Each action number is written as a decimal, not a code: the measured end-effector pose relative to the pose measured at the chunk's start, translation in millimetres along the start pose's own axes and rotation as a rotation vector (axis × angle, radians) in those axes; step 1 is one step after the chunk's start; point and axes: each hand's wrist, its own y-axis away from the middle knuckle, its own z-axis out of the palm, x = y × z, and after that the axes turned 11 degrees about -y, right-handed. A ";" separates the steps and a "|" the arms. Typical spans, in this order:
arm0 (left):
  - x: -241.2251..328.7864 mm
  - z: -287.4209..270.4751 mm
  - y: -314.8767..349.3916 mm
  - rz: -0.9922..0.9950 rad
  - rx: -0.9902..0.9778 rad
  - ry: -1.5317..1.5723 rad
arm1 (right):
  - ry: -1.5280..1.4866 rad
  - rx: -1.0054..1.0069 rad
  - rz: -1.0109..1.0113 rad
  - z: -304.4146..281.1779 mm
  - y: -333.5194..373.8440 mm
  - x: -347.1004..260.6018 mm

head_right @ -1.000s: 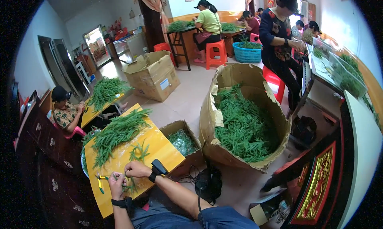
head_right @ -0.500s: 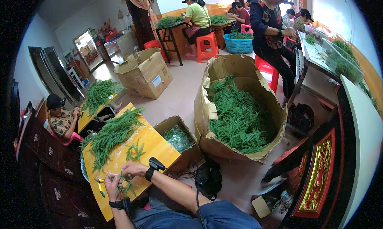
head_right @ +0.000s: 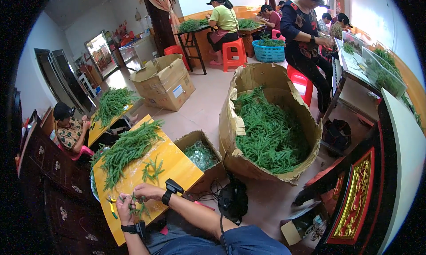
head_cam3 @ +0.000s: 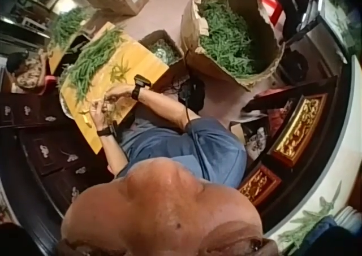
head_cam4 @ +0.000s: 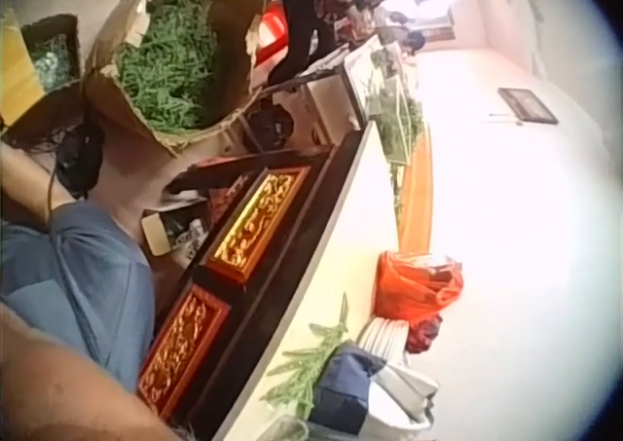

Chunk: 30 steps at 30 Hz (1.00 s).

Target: The person trims small sprigs from a branch using shears, wraps the sprigs around a wire by hand to form a wreath, and sets the finished piece aside.

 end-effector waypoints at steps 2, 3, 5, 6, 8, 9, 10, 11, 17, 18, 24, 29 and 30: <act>-4.8 -1.2 -1.1 -0.010 0.011 0.012 | 0.061 0.027 -0.024 -2.6 -2.7 2.5; -5.3 -2.4 0.1 -0.023 0.024 0.019 | 0.144 0.032 -0.058 -1.1 -2.1 2.4; -5.2 -5.3 2.8 -0.034 0.049 0.026 | 0.309 0.037 -0.127 2.4 0.8 0.2; -4.9 -7.3 3.7 -0.052 0.029 -0.002 | 0.309 0.024 -0.121 1.2 1.3 -0.4; -0.8 -11.4 6.1 -0.089 -0.001 -0.058 | 0.328 -0.015 -0.033 -3.7 1.5 -3.2; 2.0 -10.7 7.8 -0.087 0.024 -0.060 | 0.339 -0.040 0.013 -4.3 1.0 -3.2; 5.5 -8.1 8.9 -0.077 -0.009 -0.092 | 0.340 -0.071 0.026 -1.8 2.3 -5.6; 8.9 -5.5 11.5 -0.068 -0.033 -0.121 | 0.288 -0.052 0.076 -0.6 6.4 -8.1; 26.5 4.0 10.1 -0.025 -0.061 -0.197 | 0.114 -0.084 0.117 0.7 10.2 -13.7; 26.9 4.1 10.2 -0.021 -0.069 -0.182 | 0.081 -0.096 0.095 0.0 8.1 -11.6; 21.2 -0.9 6.9 -0.061 -0.054 -0.106 | -0.039 -0.072 0.034 1.0 9.9 -11.0; 14.8 -2.6 4.8 -0.065 -0.071 -0.033 | 0.006 -0.038 0.049 6.8 13.6 -13.0; 13.9 -4.2 5.6 -0.063 -0.078 -0.018 | 0.022 -0.024 0.065 9.4 14.4 -13.6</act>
